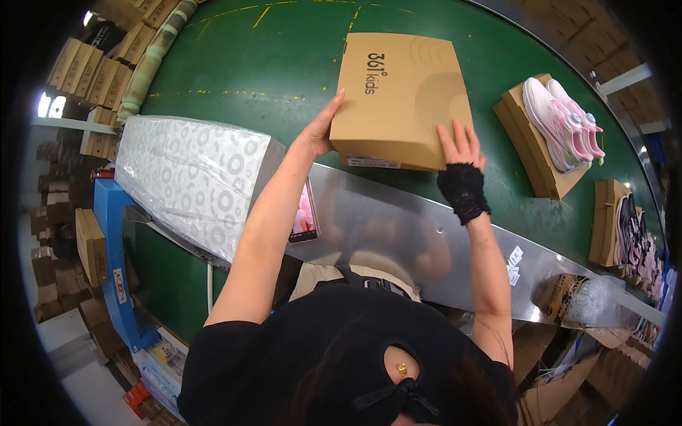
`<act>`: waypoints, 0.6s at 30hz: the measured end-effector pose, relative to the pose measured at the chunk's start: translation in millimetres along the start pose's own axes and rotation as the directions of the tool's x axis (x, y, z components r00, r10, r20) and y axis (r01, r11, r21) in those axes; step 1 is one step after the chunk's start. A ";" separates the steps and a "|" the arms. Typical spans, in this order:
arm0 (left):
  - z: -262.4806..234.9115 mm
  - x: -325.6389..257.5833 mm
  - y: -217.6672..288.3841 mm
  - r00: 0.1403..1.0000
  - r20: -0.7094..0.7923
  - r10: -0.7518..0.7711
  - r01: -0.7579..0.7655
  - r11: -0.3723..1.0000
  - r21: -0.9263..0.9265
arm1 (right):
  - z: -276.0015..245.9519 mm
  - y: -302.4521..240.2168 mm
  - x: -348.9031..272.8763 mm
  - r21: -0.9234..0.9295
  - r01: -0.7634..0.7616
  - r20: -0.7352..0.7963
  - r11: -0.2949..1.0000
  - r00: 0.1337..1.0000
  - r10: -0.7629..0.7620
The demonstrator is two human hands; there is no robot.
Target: The person packs shoes by placing silica packets into shoe boxes, wrapping pairs of shoes in tissue paper, putting the shoes into the boxes, and closing the box lids by hand.
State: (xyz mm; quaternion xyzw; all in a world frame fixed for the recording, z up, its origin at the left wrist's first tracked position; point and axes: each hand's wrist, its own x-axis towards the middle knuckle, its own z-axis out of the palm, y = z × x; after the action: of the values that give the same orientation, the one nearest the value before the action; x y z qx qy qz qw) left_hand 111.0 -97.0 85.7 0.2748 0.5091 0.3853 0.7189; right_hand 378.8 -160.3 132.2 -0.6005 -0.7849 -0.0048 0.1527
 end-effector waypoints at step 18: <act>-82.8 -307.4 -2.5 0.646 -0.651 0.399 -0.728 0.579 -0.367 | -1.0 341.3 -95.0 0.377 -0.690 -0.343 0.618 0.516 0.785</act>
State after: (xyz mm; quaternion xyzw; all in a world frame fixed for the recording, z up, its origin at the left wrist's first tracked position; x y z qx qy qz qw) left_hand -23.3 -354.4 216.2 0.0746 0.4058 0.7984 0.4386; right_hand 723.4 -154.7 49.8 -0.8380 -0.3862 -0.0106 0.3853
